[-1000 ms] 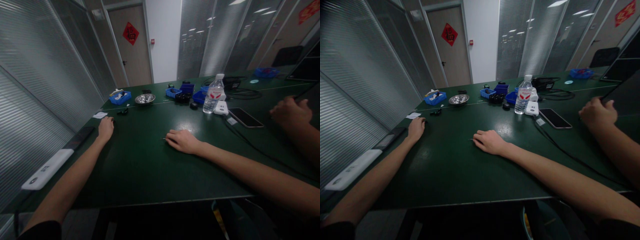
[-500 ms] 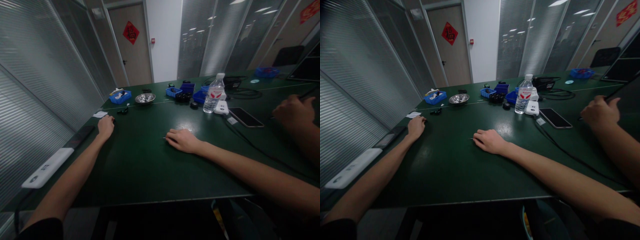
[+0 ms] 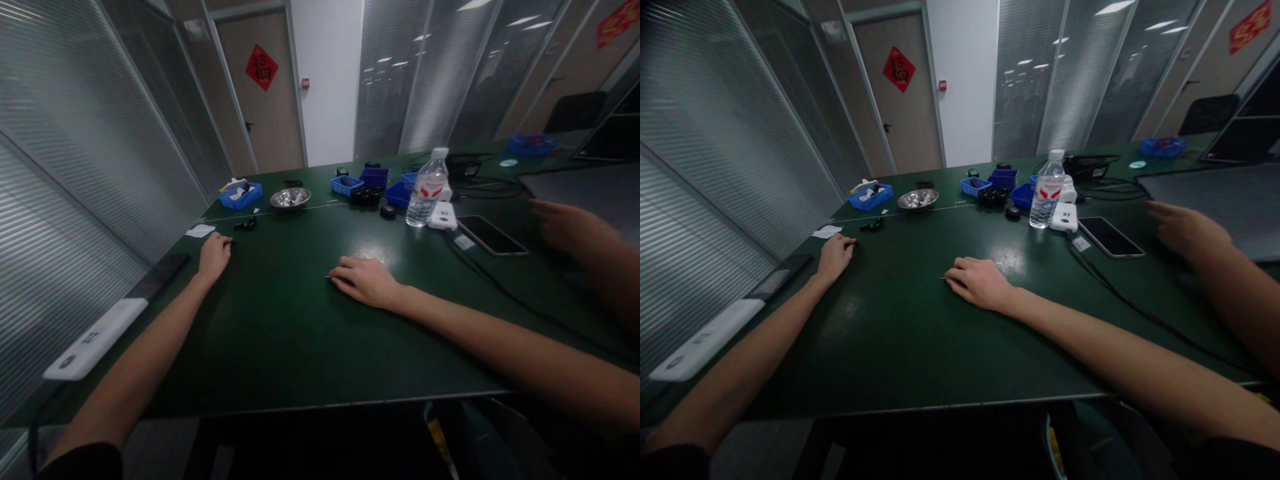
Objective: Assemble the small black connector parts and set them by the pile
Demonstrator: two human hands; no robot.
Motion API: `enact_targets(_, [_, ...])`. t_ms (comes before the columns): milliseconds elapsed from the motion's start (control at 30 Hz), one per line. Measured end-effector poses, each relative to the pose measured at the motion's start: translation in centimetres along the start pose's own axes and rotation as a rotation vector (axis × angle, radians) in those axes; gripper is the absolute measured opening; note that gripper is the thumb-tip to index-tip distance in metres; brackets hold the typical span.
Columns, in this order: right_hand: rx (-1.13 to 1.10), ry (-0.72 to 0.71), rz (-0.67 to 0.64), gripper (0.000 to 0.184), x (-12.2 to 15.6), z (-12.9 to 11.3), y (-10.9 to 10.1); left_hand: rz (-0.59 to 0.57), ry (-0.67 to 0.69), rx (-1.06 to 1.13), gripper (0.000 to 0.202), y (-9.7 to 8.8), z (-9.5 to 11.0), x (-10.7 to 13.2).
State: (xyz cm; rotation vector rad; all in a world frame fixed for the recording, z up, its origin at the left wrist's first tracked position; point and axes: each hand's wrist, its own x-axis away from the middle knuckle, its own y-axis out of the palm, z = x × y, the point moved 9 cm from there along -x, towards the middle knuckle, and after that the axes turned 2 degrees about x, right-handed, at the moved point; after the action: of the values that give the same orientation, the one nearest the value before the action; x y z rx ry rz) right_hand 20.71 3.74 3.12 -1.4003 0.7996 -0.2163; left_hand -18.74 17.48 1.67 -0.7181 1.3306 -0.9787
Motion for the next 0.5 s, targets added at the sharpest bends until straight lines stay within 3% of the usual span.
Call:
enact_targets(167, [0.039, -0.023, 0.039, 0.033, 0.0, -0.2, -0.2, -0.026, 0.142, 0.136, 0.03, 0.8, 3.6, -0.1])
enact_targets(300, [0.043, -0.063, 0.042, 0.033, 0.0, -0.3, -0.2, -0.038, 0.319, 0.328, 0.025, 0.6, 8.8, 0.6])
enact_targets(500, [-0.001, -0.088, 0.026, 0.034, 0.0, -0.1, 0.3, -0.152, 0.475, 0.518, 0.021, -0.3, 16.4, 2.9])
